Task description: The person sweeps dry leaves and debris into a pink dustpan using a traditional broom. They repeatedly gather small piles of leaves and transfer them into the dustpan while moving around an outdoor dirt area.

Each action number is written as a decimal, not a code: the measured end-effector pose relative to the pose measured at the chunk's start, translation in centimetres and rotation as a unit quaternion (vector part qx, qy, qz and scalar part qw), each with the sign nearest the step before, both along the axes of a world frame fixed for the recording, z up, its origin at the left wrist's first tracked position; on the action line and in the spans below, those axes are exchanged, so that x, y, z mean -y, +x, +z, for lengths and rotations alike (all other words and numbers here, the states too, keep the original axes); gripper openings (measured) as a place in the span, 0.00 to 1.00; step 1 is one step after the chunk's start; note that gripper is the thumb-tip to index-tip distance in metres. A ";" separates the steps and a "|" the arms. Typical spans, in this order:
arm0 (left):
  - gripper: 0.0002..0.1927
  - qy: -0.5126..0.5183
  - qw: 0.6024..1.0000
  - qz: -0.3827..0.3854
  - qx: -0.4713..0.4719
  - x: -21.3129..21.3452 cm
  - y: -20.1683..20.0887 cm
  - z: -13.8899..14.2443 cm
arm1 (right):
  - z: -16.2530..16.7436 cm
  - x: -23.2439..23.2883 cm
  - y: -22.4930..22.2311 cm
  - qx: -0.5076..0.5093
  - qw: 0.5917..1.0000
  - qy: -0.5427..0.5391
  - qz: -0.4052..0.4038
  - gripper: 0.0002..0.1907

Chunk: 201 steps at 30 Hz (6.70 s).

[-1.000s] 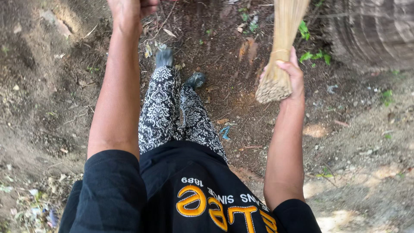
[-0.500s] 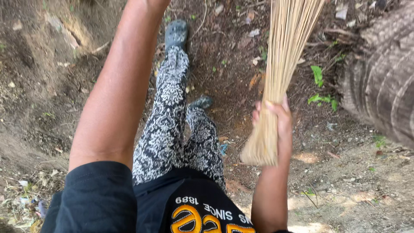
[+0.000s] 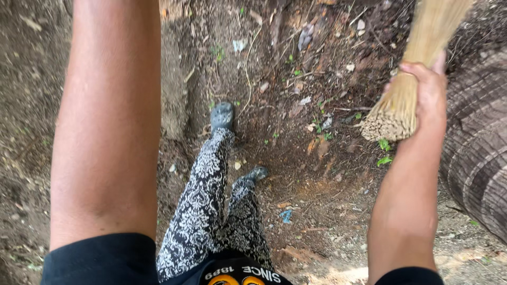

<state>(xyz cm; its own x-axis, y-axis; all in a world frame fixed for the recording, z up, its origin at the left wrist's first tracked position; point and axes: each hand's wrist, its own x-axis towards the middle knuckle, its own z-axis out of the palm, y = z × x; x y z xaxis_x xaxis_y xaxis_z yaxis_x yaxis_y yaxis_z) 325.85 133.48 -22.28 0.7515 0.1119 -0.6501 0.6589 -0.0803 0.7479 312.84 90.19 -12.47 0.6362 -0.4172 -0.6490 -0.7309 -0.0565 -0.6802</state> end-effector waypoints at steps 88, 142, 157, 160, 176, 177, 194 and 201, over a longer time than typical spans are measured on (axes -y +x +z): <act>0.09 -0.030 0.982 -0.184 0.018 8.6 34.2 20.3 | 16.9 -17.0 24.1 -0.133 0.987 -0.015 -0.089 0.53; 0.06 -0.068 0.973 -0.208 0.078 6.3 39.3 29.0 | 24.5 -24.6 19.1 -0.181 0.980 0.057 0.064 0.55; 0.11 -0.028 0.926 -0.342 0.156 14.4 44.0 28.0 | 23.5 -10.8 17.2 -0.131 0.963 0.023 -0.233 0.51; 0.11 0.026 0.920 -0.372 0.122 16.7 44.5 27.7 | 21.5 -6.7 20.0 -0.089 0.951 0.050 -0.292 0.49; 0.15 0.114 0.893 -0.434 0.034 22.3 47.2 27.4 | 24.6 -12.6 20.1 0.089 0.977 0.142 -0.131 0.55; 0.16 0.112 0.897 -0.427 0.022 22.6 47.3 27.5 | 25.0 -12.0 19.8 -0.017 0.978 0.119 -0.170 0.56; 0.09 0.219 0.703 -0.666 0.121 28.8 50.9 24.5 | 12.4 -19.0 32.6 -0.131 0.984 0.040 -0.114 0.59; 0.15 0.177 0.725 -0.639 0.183 22.8 56.6 24.2 | 18.9 -30.6 30.9 -0.124 0.936 0.090 -0.317 0.59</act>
<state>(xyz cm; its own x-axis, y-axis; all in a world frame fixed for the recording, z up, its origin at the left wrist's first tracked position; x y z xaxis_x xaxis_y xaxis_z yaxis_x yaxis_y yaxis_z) 382.44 110.73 1.96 0.5028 -0.7185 -0.4805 -0.3616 -0.6798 0.6380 343.76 120.83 6.39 0.1178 -0.5296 -0.8400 -0.7160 0.5408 -0.4414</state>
